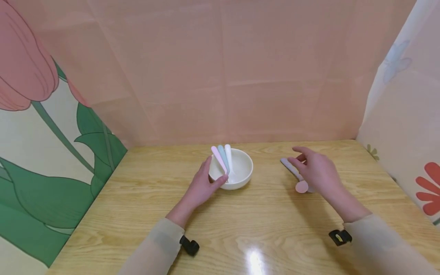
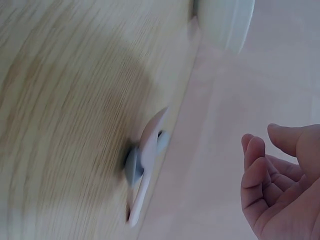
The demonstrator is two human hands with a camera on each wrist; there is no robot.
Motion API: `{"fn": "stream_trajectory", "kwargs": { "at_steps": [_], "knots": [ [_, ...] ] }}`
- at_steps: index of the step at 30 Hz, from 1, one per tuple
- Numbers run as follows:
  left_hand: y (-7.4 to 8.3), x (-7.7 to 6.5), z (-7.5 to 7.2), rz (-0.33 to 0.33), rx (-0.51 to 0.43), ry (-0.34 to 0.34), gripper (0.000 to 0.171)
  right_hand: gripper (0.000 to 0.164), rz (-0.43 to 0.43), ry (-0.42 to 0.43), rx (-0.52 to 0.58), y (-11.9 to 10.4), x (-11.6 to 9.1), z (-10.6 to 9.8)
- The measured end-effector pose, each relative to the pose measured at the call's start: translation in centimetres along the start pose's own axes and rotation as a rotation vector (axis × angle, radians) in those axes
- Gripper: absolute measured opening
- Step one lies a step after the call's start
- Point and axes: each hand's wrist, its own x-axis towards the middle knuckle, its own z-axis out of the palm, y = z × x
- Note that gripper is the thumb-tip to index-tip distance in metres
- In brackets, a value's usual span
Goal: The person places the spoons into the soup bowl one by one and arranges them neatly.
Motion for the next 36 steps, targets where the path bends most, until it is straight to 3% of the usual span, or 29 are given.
{"fn": "stream_trajectory", "kwargs": {
  "at_steps": [18, 36],
  "knots": [
    [0.2, -0.1, 0.0, 0.018, -0.001, 0.012, 0.109, 0.069, 0.052, 0.014, -0.048, 3.3, -1.5, -0.9],
    [0.3, -0.2, -0.2, 0.012, -0.010, 0.006, 0.108, 0.089, 0.150, -0.131, -0.068, 6.1, -2.1, -0.8]
  ]
}}
